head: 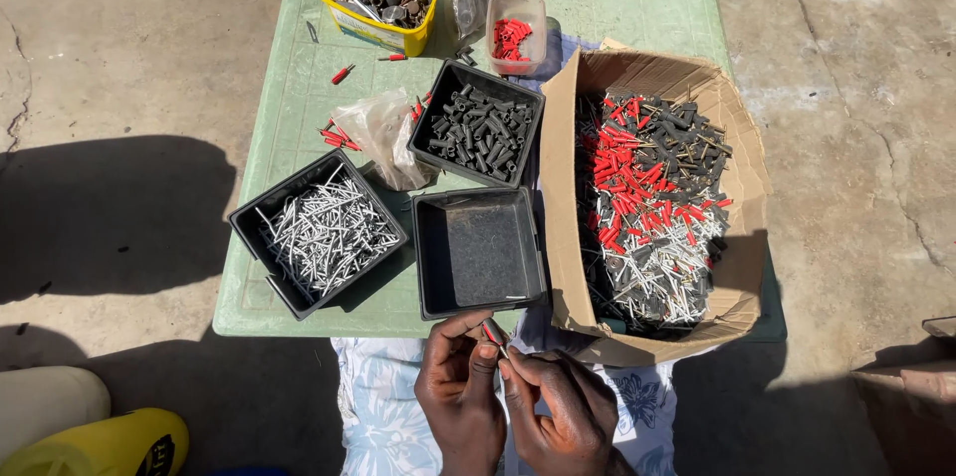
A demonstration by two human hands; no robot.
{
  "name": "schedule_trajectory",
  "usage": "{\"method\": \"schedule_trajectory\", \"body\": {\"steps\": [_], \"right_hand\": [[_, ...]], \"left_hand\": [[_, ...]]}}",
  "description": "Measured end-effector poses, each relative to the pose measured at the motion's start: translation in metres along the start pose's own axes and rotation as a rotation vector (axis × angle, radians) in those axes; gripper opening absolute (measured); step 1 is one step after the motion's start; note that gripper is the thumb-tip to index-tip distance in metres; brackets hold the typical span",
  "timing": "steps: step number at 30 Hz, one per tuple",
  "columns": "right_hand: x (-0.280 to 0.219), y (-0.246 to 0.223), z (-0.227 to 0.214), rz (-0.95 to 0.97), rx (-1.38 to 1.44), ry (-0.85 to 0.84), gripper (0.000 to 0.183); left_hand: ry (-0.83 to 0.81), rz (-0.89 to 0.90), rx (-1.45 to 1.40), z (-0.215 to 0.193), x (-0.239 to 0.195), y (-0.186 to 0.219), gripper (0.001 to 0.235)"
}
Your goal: Assemble red plastic inserts into black fastener bodies and place them in a cardboard box
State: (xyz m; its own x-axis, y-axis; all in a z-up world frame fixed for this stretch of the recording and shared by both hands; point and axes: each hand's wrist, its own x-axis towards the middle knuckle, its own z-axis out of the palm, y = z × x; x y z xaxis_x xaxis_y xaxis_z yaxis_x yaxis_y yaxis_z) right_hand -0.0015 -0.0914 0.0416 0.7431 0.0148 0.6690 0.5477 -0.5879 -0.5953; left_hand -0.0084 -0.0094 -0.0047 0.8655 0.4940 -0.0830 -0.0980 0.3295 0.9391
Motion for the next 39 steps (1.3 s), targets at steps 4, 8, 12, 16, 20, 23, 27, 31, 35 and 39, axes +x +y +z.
{"method": "schedule_trajectory", "body": {"steps": [4,8,12,16,20,23,27,31,35,39], "right_hand": [[-0.001,-0.001,0.003,0.058,0.02,0.009,0.006],[-0.003,0.008,0.004,0.046,0.0,0.028,0.008],[-0.002,0.011,-0.002,0.093,-0.024,0.047,0.009],[0.0,0.016,-0.003,0.124,-0.069,0.069,0.005],[0.001,0.021,-0.005,0.066,-0.112,0.017,0.005],[0.004,0.019,-0.008,0.087,-0.101,-0.019,0.008],[0.0,0.011,-0.012,0.254,-0.03,-0.057,0.021],[-0.003,0.012,-0.02,0.272,-0.051,0.061,0.017],[-0.015,0.02,-0.037,0.341,-0.071,0.076,0.014],[-0.02,0.026,-0.042,0.355,-0.133,0.08,0.008]], "left_hand": [[-0.026,0.015,-0.033,0.0,0.004,0.004,0.024],[-0.038,-0.093,-0.011,0.003,0.011,0.012,0.027],[-0.155,-0.17,-0.067,0.004,0.016,0.018,0.035],[-0.125,-0.187,-0.066,0.008,0.017,0.016,0.03],[-0.105,-0.225,-0.045,0.008,0.019,0.012,0.027],[-0.096,-0.244,-0.054,0.01,0.021,0.019,0.023],[-0.056,-0.282,-0.146,0.01,0.031,0.019,0.019],[-0.007,-0.265,-0.129,0.009,0.044,0.015,0.022],[-0.042,-0.342,-0.089,0.01,0.052,0.016,0.044],[-0.131,-0.364,-0.093,0.011,0.051,0.018,0.042]]}}
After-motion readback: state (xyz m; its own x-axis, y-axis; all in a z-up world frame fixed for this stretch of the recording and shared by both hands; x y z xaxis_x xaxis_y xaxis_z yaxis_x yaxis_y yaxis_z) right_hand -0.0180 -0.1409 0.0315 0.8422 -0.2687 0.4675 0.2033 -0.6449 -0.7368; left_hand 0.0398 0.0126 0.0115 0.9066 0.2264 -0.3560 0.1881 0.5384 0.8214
